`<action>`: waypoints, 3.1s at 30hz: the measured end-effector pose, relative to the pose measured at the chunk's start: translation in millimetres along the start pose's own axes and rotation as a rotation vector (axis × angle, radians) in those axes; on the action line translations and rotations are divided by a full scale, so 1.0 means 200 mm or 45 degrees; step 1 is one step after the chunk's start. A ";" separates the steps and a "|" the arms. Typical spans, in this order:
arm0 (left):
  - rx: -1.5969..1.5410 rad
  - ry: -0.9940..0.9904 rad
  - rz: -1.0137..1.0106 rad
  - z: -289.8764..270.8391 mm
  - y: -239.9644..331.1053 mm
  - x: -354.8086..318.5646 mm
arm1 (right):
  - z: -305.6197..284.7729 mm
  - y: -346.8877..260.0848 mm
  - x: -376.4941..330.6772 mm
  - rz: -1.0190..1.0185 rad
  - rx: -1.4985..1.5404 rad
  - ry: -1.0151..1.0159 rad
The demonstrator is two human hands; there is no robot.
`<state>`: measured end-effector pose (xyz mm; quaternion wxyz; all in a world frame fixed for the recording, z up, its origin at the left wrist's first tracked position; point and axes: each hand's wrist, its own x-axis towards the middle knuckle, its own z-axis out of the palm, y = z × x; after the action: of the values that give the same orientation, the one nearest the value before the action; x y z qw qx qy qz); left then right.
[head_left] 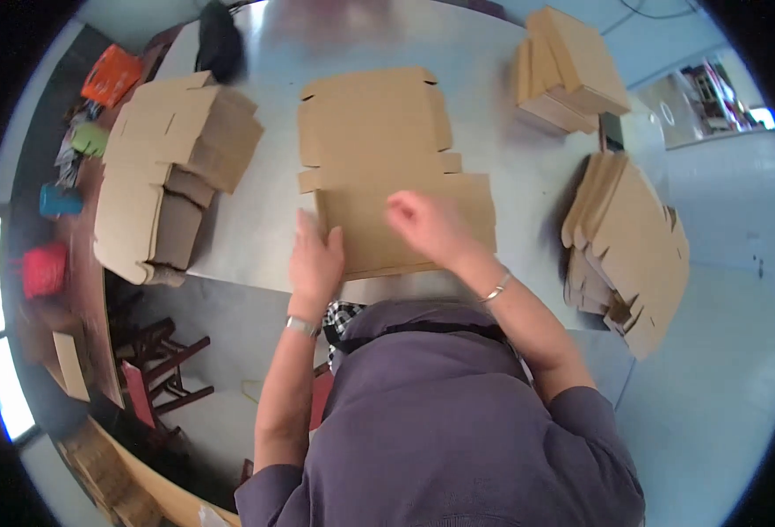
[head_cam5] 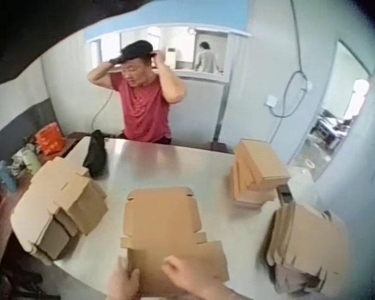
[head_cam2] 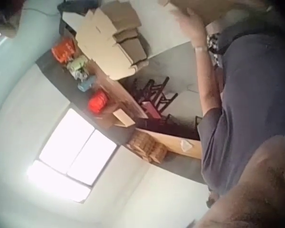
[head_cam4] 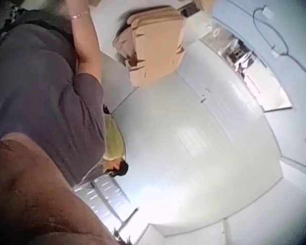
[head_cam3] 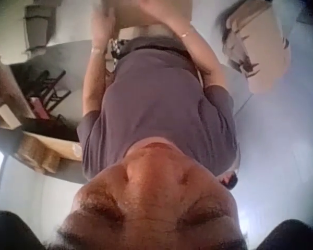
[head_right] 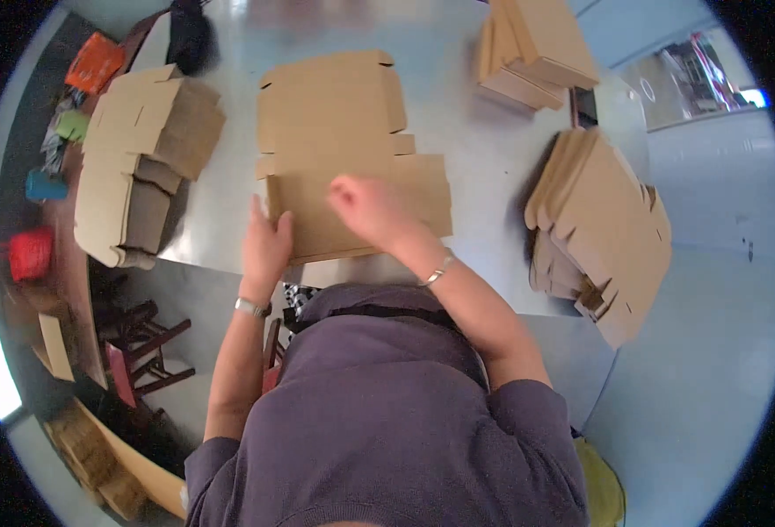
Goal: Folding and assembling cardboard boxes at a workstation.
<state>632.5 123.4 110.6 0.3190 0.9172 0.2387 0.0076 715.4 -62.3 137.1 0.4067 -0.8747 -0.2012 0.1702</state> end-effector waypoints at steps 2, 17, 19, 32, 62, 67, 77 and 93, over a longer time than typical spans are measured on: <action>0.097 0.095 0.065 -0.05 0.09 -0.11 | -0.13 0.23 -0.09 -0.044 -0.006 0.540; 0.010 -0.211 1.289 0.30 0.27 -0.24 | -0.22 0.55 -0.42 0.446 0.156 0.616; -0.027 -0.188 1.271 0.27 0.23 -0.25 | -0.25 0.42 -0.42 0.579 0.524 0.439; 0.176 -0.519 1.215 0.28 0.29 -0.22 | -0.09 0.22 -0.44 0.204 -0.053 0.488; -0.490 -0.868 0.413 0.21 0.16 -0.16 | 0.01 0.24 -0.20 0.270 -0.104 0.126; -0.308 -0.775 0.567 0.20 0.14 -0.21 | 0.03 0.21 -0.15 0.314 -0.632 0.168; -0.123 -0.535 0.877 0.21 0.16 -0.27 | 0.02 0.18 -0.09 0.397 -0.718 0.136; -0.392 0.411 0.198 -0.15 -0.14 -0.06 | -0.10 0.21 -0.17 0.391 -0.231 0.213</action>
<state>604.6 154.0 119.7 0.4113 0.8602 0.2113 0.2150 704.2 -116.7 121.9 0.3106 -0.9393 -0.0455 0.1381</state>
